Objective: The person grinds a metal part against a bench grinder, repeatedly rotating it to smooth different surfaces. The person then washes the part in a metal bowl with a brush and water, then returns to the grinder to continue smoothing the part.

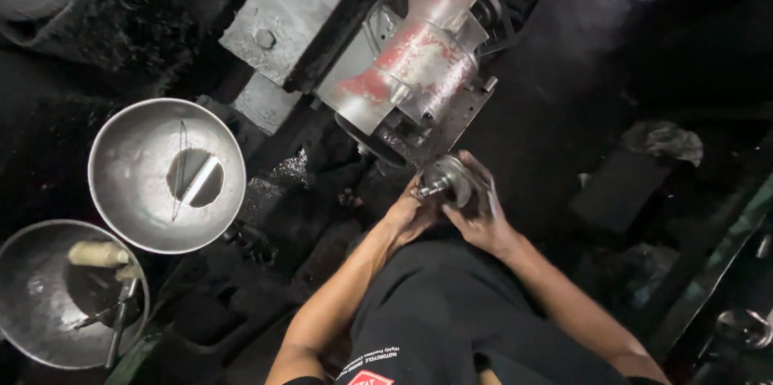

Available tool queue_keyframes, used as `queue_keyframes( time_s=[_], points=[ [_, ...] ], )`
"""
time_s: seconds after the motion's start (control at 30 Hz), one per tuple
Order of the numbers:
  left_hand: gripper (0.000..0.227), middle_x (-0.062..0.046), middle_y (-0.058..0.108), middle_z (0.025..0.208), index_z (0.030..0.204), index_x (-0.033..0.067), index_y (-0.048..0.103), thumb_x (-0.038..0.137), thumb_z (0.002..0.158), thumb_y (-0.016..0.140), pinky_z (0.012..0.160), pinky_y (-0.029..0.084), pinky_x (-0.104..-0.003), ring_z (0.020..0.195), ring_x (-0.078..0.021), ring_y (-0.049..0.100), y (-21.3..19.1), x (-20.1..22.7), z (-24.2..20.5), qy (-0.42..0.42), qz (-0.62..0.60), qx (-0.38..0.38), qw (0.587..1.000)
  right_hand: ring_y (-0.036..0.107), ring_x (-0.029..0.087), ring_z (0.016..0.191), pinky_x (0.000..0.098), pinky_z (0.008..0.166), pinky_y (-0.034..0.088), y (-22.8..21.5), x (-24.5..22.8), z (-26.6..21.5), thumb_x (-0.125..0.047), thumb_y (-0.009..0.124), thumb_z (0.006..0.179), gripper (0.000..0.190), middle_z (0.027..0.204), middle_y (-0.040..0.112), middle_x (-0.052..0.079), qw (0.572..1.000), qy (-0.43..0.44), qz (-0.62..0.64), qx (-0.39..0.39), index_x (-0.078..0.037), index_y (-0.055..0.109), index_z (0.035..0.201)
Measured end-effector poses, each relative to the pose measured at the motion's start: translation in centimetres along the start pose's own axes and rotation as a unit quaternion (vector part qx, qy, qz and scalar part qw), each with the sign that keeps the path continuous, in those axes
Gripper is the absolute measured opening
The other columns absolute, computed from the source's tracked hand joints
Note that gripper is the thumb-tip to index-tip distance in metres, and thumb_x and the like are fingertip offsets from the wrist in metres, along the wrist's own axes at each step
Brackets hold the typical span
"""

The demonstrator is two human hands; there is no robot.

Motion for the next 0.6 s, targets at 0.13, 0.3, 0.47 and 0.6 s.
queue_keyframes(
  time_s=[0.13,0.3,0.47,0.6],
  points=[
    [0.077,-0.003,0.058,0.141,0.145,0.0201,0.049,0.038,0.079,0.083,0.102,0.048,-0.049,0.127,-0.0248,0.059,2.0,1.3,-1.0,-0.012,-0.007,-0.029,0.999,0.034,0.030,0.149,0.0461,0.121,0.035,-0.1,1.1,0.5,-0.013,0.079,0.094,0.090,0.159,0.026,0.020,0.964,0.119,0.237,0.000,-0.007,0.017,0.159],
    [0.057,-0.004,0.061,0.133,0.138,0.0164,0.054,0.050,0.095,0.072,0.105,0.049,-0.047,0.120,-0.0236,0.060,-2.6,2.2,-1.2,0.061,0.021,0.022,0.998,0.069,0.017,0.095,0.0380,0.072,0.062,7.8,6.1,0.1,-0.006,0.071,0.082,0.047,0.112,0.068,0.012,0.836,0.434,0.310,-0.132,-0.002,0.060,0.127],
    [0.062,-0.006,0.067,0.119,0.125,0.0101,0.062,0.067,0.103,0.052,0.104,0.049,-0.045,0.111,-0.0236,0.065,-7.9,2.6,-1.7,0.090,-0.042,0.116,0.988,0.070,0.015,0.075,0.0306,0.063,0.059,12.1,6.8,1.4,-0.006,0.066,0.084,0.020,0.086,0.071,0.007,0.829,0.443,0.316,-0.127,0.002,0.072,0.100],
    [0.054,-0.003,0.070,0.117,0.119,0.0135,0.064,0.062,0.098,0.051,0.101,0.052,-0.043,0.109,-0.0227,0.066,-9.5,3.0,-1.4,0.103,-0.028,0.173,0.979,0.069,0.018,0.074,0.0320,0.060,0.056,12.7,7.2,2.2,-0.005,0.067,0.081,0.017,0.083,0.071,0.010,0.841,0.442,0.291,-0.115,0.004,0.072,0.095]
  ],
)
Point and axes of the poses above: each hand's wrist, its own z-axis towards the middle knuckle, its own y-axis out of the palm, x = y × z, the point moved 8 cm from there along z, towards the middle knuckle
